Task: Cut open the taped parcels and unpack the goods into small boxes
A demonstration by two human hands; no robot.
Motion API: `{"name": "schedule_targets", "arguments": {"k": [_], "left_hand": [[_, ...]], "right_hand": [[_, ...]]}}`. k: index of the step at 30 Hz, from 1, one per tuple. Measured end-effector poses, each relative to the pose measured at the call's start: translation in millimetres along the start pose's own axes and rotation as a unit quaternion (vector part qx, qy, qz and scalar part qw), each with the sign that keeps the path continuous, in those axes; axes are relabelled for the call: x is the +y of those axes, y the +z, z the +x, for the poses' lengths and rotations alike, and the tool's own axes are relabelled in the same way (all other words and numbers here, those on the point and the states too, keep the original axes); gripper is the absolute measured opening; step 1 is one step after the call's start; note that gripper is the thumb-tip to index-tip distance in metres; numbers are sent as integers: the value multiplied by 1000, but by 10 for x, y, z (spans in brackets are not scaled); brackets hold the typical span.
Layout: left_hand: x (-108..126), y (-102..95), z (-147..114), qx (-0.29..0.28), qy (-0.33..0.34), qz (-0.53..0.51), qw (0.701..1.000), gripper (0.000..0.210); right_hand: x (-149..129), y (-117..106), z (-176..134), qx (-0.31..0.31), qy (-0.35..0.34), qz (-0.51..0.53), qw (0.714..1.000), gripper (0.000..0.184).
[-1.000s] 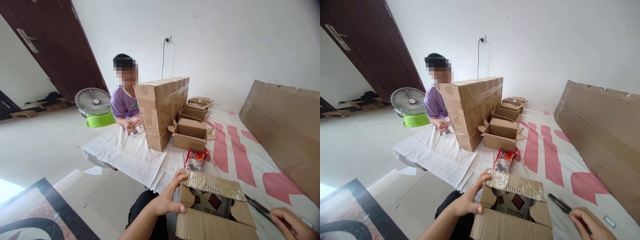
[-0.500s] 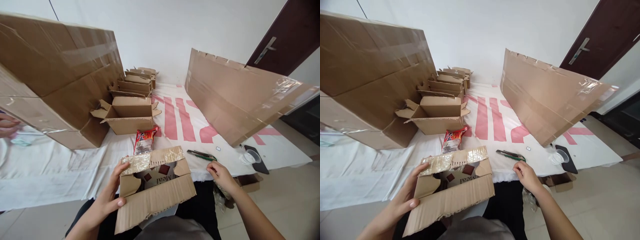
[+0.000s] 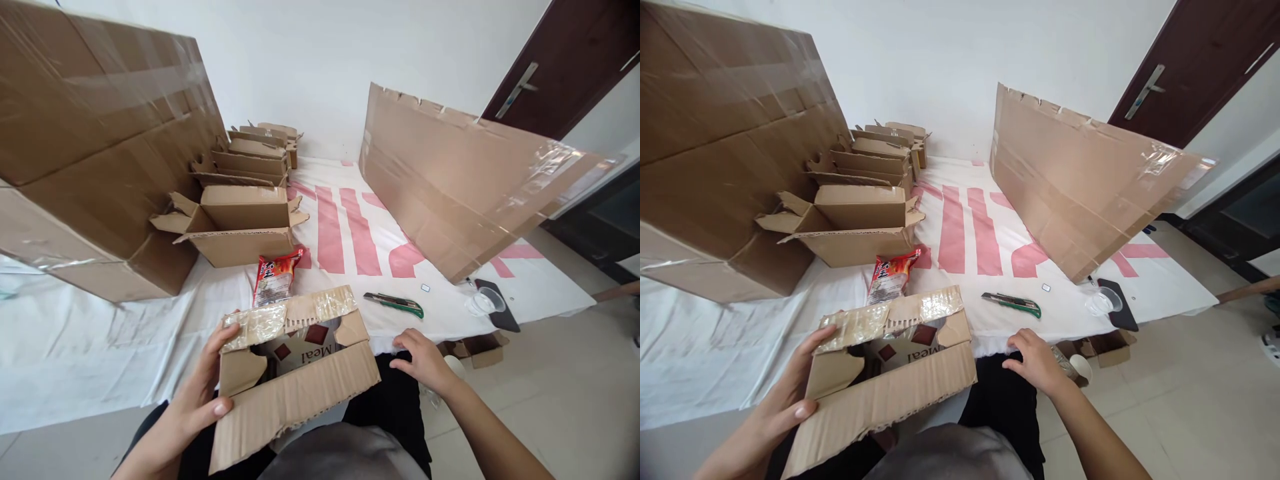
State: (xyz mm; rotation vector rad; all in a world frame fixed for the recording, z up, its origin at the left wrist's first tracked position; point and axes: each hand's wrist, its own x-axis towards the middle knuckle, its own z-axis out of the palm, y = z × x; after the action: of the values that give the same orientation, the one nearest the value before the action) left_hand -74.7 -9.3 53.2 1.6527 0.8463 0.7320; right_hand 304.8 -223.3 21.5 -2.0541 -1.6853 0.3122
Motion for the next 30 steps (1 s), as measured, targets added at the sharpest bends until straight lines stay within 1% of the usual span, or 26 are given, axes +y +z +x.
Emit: {"name": "schedule_targets", "arguments": {"k": [2, 5, 9, 11, 15, 18, 20, 22, 25, 27, 30], "left_hand": [[27, 22, -6, 10, -1, -4, 1000, 98], [56, 45, -5, 14, 11, -15, 1000, 97], [73, 58, 2, 20, 22, -17, 999, 98], [75, 60, 2, 20, 28, -14, 999, 94], [16, 21, 10, 13, 48, -7, 999, 86], [-85, -49, 26, -15, 47, 3, 999, 90], [-138, -81, 31, -28, 41, 13, 999, 92], [-150, -77, 26, -18, 37, 21, 999, 94], [-97, -12, 6, 15, 33, 24, 999, 94], [-46, 34, -8, 25, 32, 21, 999, 94], [2, 63, -15, 18, 31, 16, 999, 95]], "right_hand": [[-9, -21, 13, 12, -4, 9, 1000, 3], [12, -104, 53, 52, 12, 25, 998, 18], [78, -223, 107, 133, 56, 33, 989, 24], [75, -226, 128, 149, 60, 33, 987, 25], [-41, -86, 164, 123, 29, 25, 992, 19], [-132, 43, 171, 90, 2, 16, 996, 17], [-155, 88, 159, 69, -7, 12, 998, 13], [-151, 96, 141, 55, -14, 10, 998, 10], [-125, 76, 133, 47, -16, 10, 999, 8], [-112, 70, 147, 51, -10, 8, 999, 12], [-111, 94, 182, 56, -2, 5, 998, 25]]}}
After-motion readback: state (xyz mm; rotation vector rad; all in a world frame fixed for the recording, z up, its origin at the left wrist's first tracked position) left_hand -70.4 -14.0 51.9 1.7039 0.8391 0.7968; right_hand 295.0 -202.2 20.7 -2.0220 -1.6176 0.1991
